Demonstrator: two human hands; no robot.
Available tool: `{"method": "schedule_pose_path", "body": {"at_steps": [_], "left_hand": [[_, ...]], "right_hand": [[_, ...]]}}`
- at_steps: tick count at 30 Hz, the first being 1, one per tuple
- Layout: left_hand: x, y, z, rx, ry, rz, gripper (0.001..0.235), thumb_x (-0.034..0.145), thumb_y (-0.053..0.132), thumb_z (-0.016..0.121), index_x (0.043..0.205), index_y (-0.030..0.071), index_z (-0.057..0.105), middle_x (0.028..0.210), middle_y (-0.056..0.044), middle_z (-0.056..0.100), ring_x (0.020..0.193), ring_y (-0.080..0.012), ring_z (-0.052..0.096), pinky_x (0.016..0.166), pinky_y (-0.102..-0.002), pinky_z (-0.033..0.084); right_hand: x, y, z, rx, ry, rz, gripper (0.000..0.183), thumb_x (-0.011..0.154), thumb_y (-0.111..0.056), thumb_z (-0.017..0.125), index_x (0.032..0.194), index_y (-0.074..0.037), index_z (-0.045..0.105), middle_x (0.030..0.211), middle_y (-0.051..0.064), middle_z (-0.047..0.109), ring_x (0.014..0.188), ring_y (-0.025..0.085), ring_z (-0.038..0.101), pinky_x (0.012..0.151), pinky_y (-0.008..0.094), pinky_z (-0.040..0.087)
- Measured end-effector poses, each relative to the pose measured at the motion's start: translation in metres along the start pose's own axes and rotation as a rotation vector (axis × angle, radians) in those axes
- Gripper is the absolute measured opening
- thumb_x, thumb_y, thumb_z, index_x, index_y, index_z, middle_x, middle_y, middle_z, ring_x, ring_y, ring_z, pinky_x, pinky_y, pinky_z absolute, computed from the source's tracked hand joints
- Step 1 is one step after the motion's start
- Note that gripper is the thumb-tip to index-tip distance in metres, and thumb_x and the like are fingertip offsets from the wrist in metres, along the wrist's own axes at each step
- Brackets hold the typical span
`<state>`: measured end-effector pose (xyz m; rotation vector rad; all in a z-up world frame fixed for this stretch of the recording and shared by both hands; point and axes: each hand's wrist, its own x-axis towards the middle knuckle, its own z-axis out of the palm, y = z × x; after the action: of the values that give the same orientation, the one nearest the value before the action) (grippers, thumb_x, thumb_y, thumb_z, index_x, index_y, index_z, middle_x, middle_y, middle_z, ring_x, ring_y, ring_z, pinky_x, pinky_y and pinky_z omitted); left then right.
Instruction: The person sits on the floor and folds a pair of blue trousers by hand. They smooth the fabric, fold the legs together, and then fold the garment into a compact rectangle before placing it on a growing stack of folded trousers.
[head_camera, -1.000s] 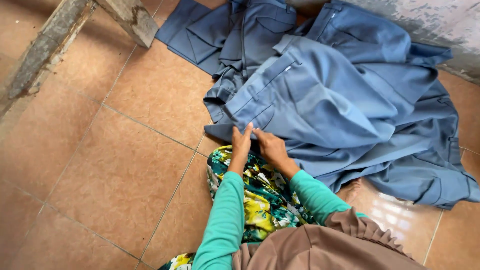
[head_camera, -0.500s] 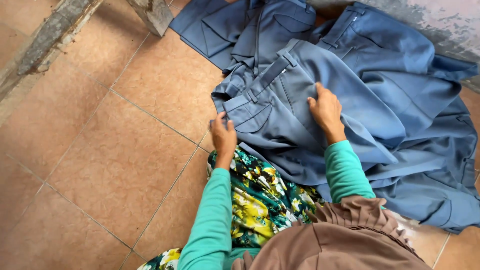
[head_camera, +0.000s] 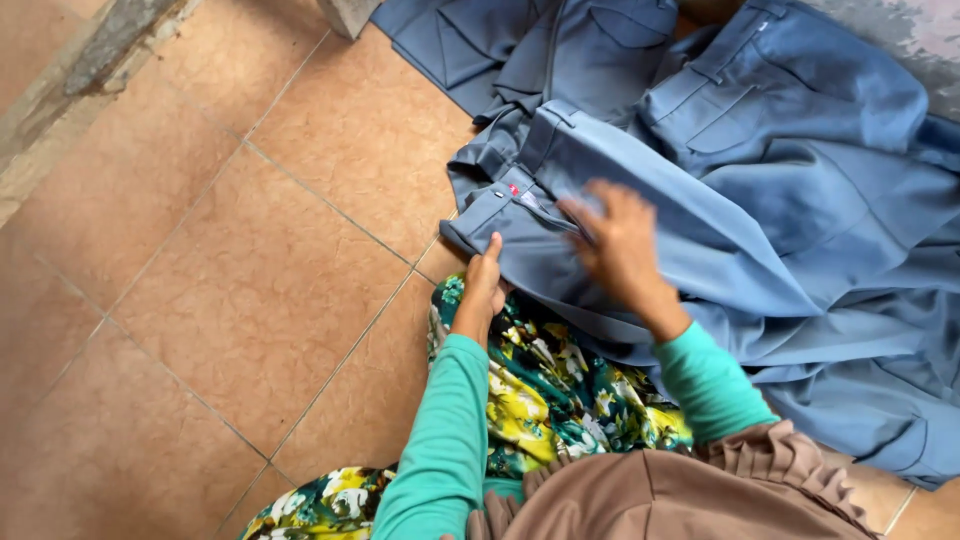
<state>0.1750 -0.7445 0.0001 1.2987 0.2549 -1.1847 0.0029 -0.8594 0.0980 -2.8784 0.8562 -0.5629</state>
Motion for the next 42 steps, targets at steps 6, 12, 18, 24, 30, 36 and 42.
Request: {"method": "schedule_pose_path", "body": {"at_steps": [6, 12, 18, 24, 30, 36, 42], "left_hand": [[0.033, -0.032, -0.022, -0.236, -0.106, 0.063, 0.066, 0.101, 0.034, 0.071, 0.139, -0.013, 0.044, 0.124, -0.030, 0.060, 0.110, -0.0437, 0.064, 0.087, -0.075, 0.049], [0.003, -0.006, -0.022, -0.307, -0.252, 0.038, 0.067, 0.101, 0.046, 0.068, 0.140, -0.005, 0.047, 0.125, -0.025, 0.064, 0.115, -0.0437, 0.064, 0.095, -0.074, 0.047], [-0.074, 0.040, -0.031, -0.451, -0.341, 0.116, 0.098, 0.085, 0.087, 0.054, 0.152, 0.015, 0.046, 0.144, -0.015, 0.059, 0.129, -0.0384, 0.058, 0.111, -0.064, 0.042], [-0.014, 0.006, -0.072, -0.322, -0.076, 0.209, 0.093, 0.090, 0.050, 0.078, 0.150, -0.007, 0.037, 0.143, -0.029, 0.053, 0.133, -0.0409, 0.054, 0.110, -0.059, 0.046], [-0.049, 0.083, -0.056, -0.392, -0.018, 0.354, 0.084, 0.090, 0.042, 0.078, 0.143, -0.013, 0.044, 0.135, -0.030, 0.057, 0.128, -0.0374, 0.056, 0.109, -0.051, 0.048], [-0.027, 0.122, -0.138, -0.478, 0.149, 0.431, 0.088, 0.091, 0.046, 0.075, 0.150, -0.007, 0.035, 0.148, -0.033, 0.043, 0.133, -0.0488, 0.050, 0.109, -0.059, 0.049], [-0.026, 0.061, -0.226, -0.268, 0.289, 0.130, 0.102, 0.094, 0.063, 0.058, 0.158, -0.004, 0.015, 0.159, -0.039, 0.021, 0.135, -0.0635, 0.040, 0.107, -0.067, 0.045]], "right_hand": [[0.047, 0.112, 0.083, -0.200, -0.157, 0.238, 0.061, 0.090, -0.048, 0.078, 0.142, -0.020, 0.062, 0.114, 0.007, 0.064, 0.108, 0.031, 0.061, 0.087, 0.050, 0.047], [0.074, 0.074, 0.040, 0.196, 0.039, 0.271, 0.015, 0.095, -0.029, 0.077, 0.110, -0.027, 0.077, 0.088, 0.000, 0.071, 0.084, 0.028, 0.073, 0.073, 0.046, 0.057], [0.018, -0.108, 0.004, 0.258, -0.078, -0.133, 0.011, 0.081, -0.023, 0.075, 0.091, -0.026, 0.071, 0.078, -0.002, 0.071, 0.076, 0.027, 0.072, 0.067, 0.045, 0.058], [-0.018, -0.123, 0.056, 0.090, -0.200, -0.250, 0.042, 0.089, -0.033, 0.072, 0.128, -0.025, 0.058, 0.094, -0.002, 0.057, 0.093, 0.022, 0.065, 0.065, 0.040, 0.060], [-0.035, -0.083, 0.051, -0.190, -0.219, -0.232, 0.062, 0.081, -0.033, 0.076, 0.138, -0.029, 0.052, 0.098, 0.000, 0.061, 0.096, 0.023, 0.067, 0.066, 0.042, 0.062], [-0.053, -0.040, 0.102, -0.209, -0.440, -0.072, 0.038, 0.095, -0.026, 0.058, 0.131, -0.033, 0.060, 0.105, -0.003, 0.064, 0.104, 0.022, 0.065, 0.072, 0.046, 0.064], [-0.012, -0.013, 0.207, -0.016, -0.548, 0.004, 0.042, 0.092, -0.016, 0.057, 0.127, -0.032, 0.073, 0.111, 0.005, 0.068, 0.102, 0.033, 0.069, 0.081, 0.053, 0.064]]}}
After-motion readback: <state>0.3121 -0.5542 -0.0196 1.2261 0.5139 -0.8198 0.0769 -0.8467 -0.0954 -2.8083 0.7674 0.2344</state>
